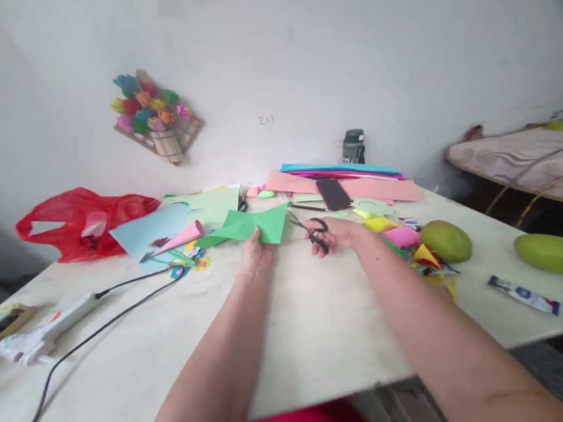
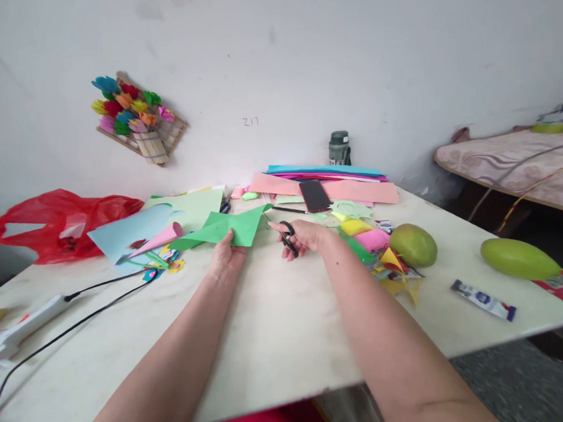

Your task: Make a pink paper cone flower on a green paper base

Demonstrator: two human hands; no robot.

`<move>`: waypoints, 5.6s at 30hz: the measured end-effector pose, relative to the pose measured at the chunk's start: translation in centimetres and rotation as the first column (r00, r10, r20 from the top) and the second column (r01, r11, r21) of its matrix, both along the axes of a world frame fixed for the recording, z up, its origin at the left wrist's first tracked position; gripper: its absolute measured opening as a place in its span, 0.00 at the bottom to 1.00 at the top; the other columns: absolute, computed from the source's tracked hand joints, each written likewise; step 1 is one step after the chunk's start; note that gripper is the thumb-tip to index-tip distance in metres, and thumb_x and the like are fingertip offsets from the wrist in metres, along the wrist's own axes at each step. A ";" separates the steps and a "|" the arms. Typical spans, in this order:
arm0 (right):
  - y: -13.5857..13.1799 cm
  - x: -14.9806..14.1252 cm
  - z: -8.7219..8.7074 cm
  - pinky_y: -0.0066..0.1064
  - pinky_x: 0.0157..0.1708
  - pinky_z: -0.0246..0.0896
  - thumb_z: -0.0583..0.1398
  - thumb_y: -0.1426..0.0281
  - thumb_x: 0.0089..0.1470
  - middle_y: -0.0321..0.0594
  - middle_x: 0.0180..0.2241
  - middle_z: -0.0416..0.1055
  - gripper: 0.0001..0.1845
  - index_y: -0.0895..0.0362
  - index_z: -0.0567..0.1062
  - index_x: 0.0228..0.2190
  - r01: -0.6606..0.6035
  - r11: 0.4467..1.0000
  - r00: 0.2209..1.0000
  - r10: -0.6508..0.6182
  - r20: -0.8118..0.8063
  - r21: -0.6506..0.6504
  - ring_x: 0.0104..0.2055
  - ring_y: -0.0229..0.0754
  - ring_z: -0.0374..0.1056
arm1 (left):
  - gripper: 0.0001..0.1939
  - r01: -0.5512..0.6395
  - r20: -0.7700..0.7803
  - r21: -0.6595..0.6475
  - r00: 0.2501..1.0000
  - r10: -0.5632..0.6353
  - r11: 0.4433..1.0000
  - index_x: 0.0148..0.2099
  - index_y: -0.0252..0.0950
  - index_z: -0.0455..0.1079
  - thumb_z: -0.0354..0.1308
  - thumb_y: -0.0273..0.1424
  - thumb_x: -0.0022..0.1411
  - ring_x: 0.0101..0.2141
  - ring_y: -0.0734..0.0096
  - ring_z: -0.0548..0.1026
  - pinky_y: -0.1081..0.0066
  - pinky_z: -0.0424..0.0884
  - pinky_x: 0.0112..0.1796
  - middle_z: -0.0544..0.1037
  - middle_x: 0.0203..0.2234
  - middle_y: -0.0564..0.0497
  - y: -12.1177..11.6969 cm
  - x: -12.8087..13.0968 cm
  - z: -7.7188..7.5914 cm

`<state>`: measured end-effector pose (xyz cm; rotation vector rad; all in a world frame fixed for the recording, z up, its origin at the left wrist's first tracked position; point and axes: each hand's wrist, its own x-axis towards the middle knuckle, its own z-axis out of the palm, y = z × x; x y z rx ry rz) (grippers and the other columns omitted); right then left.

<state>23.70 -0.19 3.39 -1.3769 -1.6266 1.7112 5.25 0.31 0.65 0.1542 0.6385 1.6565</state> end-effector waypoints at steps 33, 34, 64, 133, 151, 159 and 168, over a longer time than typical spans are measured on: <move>-0.8 -2.6 -0.7 0.20 0.12 0.49 0.51 0.49 0.49 0.35 0.17 0.66 0.23 0.58 0.64 0.31 0.010 0.999 0.984 -0.001 -0.180 0.052 0.16 0.33 0.62 | 0.08 -0.085 -0.051 0.023 0.995 0.086 0.996 0.36 0.34 0.67 0.50 0.19 0.57 0.45 0.65 0.71 0.67 0.71 0.42 0.75 0.39 0.47 -1.1 0.9 -0.5; -0.9 -2.6 -0.7 0.20 0.11 0.48 0.51 0.49 0.49 0.35 0.17 0.66 0.23 0.58 0.65 0.32 0.015 0.998 0.982 -0.002 -0.190 0.068 0.16 0.32 0.61 | 0.08 -0.086 -0.050 0.026 0.995 0.087 0.996 0.37 0.34 0.67 0.50 0.19 0.57 0.45 0.66 0.71 0.67 0.71 0.42 0.75 0.39 0.47 -1.1 0.9 -0.5; -0.5 -2.6 -1.2 0.19 0.08 0.39 0.57 0.51 0.44 0.32 0.15 0.63 0.24 0.60 0.68 0.30 0.168 0.969 0.971 -0.131 -0.198 0.182 0.12 0.28 0.56 | 0.11 -0.060 -0.137 0.037 0.988 0.065 0.998 0.37 0.33 0.68 0.51 0.15 0.54 0.43 0.65 0.72 0.65 0.71 0.42 0.75 0.40 0.46 -1.4 1.1 -0.6; -0.1 -0.1 -0.6 0.20 0.10 0.51 0.61 0.61 0.45 0.35 0.16 0.69 0.17 0.57 0.61 0.30 -0.008 0.951 0.998 -0.010 0.057 0.309 0.10 0.29 0.57 | 0.06 0.105 -0.529 0.059 0.847 -0.059 0.993 0.35 0.31 0.70 0.57 0.21 0.51 0.38 0.64 0.75 0.62 0.67 0.46 0.77 0.33 0.44 0.2 -4.2 -1.1; -0.7 0.3 -0.1 0.20 0.07 0.43 0.56 0.55 0.49 0.37 0.17 0.69 0.24 0.62 0.68 0.40 -0.159 0.951 0.987 0.160 0.020 0.263 0.12 0.31 0.59 | 0.06 0.265 -0.550 0.061 0.813 -0.189 0.962 0.33 0.32 0.70 0.58 0.21 0.50 0.39 0.64 0.74 0.63 0.66 0.46 0.78 0.31 0.44 0.0 -5.0 -1.0; -0.2 0.1 -0.8 0.22 0.10 0.50 0.54 0.54 0.50 0.40 0.17 0.70 0.24 0.64 0.67 0.37 -0.209 0.966 0.969 0.226 -0.102 0.156 0.15 0.34 0.64 | 0.09 0.379 -0.528 0.013 0.789 -0.315 0.925 0.37 0.30 0.70 0.58 0.21 0.50 0.39 0.63 0.75 0.62 0.67 0.46 0.78 0.32 0.43 -0.7 -4.9 -0.5; -0.5 -0.4 -0.9 0.19 0.09 0.43 0.52 0.56 0.52 0.33 0.16 0.65 0.19 0.62 0.67 0.32 -0.143 0.959 0.978 0.174 -0.111 0.244 0.13 0.29 0.57 | 0.10 0.394 -0.524 0.035 0.790 -0.319 0.919 0.38 0.31 0.70 0.56 0.20 0.51 0.40 0.63 0.74 0.63 0.67 0.46 0.77 0.33 0.43 -1.0 -5.1 -0.2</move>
